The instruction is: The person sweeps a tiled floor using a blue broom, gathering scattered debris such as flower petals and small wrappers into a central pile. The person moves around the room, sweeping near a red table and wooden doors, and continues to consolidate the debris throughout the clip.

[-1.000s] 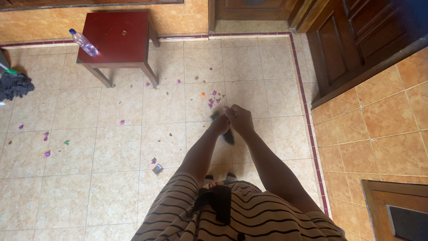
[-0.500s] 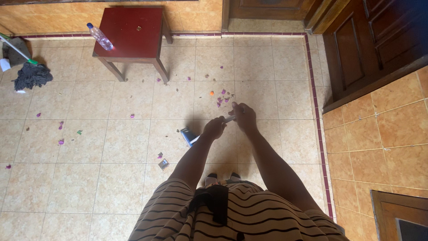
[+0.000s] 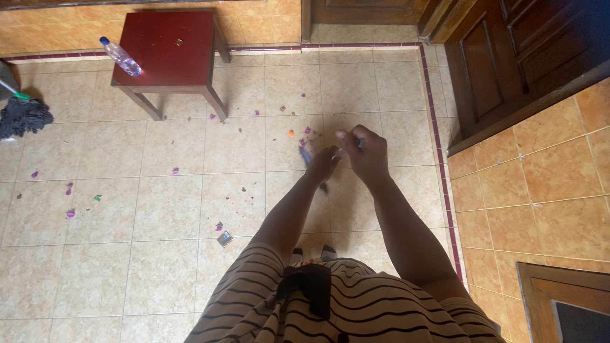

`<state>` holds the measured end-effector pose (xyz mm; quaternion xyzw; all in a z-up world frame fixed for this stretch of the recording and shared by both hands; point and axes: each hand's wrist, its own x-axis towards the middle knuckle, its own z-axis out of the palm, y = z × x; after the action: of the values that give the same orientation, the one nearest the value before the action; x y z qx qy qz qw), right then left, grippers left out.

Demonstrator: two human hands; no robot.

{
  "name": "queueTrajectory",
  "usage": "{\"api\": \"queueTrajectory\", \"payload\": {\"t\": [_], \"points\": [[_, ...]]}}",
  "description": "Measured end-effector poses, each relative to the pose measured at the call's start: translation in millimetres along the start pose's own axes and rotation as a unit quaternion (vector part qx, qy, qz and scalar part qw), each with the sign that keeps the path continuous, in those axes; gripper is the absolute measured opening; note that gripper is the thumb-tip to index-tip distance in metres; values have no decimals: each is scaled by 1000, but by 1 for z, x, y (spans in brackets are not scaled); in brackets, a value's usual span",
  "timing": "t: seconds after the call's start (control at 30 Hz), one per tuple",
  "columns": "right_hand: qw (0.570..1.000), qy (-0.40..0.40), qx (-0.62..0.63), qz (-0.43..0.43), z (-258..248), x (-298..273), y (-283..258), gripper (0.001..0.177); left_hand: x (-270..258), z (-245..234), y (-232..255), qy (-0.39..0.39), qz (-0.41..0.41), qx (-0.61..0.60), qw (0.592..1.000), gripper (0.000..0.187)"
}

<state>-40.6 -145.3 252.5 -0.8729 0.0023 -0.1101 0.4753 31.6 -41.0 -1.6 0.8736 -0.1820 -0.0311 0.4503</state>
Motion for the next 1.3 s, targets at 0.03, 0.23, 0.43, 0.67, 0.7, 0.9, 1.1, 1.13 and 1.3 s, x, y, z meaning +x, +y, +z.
{"api": "queueTrajectory", "payload": {"t": [0.03, 0.23, 0.43, 0.67, 0.7, 0.9, 1.1, 1.13, 1.3], "points": [[1000, -6, -23, -9, 2, 0, -2, 34, 8, 4, 2, -17, -11, -2, 1000, 27], [991, -87, -92, -32, 16, -1, 17, 37, 17, 10, 3, -112, -131, -66, 983, 29], [991, -126, -34, 18, 53, 1, 95, 35, -17, 9, -56, -94, -75, 78, 990, 28], [949, -177, 192, 175, 99, -4, 164, 35, -69, -14, -95, -124, -165, 190, 960, 20], [932, -183, 235, 205, 101, -5, 165, 34, -73, -17, -98, -122, -181, 191, 957, 19], [938, -123, 225, 234, 60, 6, 123, 33, -56, -19, -92, -98, -82, 204, 971, 21], [995, -50, 78, 34, -15, 5, 38, 32, 0, 10, -31, -38, 41, 69, 996, 19], [998, -47, 34, 18, -21, 2, 26, 33, 4, 13, -16, -39, 27, 32, 998, 20], [992, -37, -115, -29, -11, -12, 20, 34, 17, 39, 15, -122, -123, -79, 982, 28]]}}
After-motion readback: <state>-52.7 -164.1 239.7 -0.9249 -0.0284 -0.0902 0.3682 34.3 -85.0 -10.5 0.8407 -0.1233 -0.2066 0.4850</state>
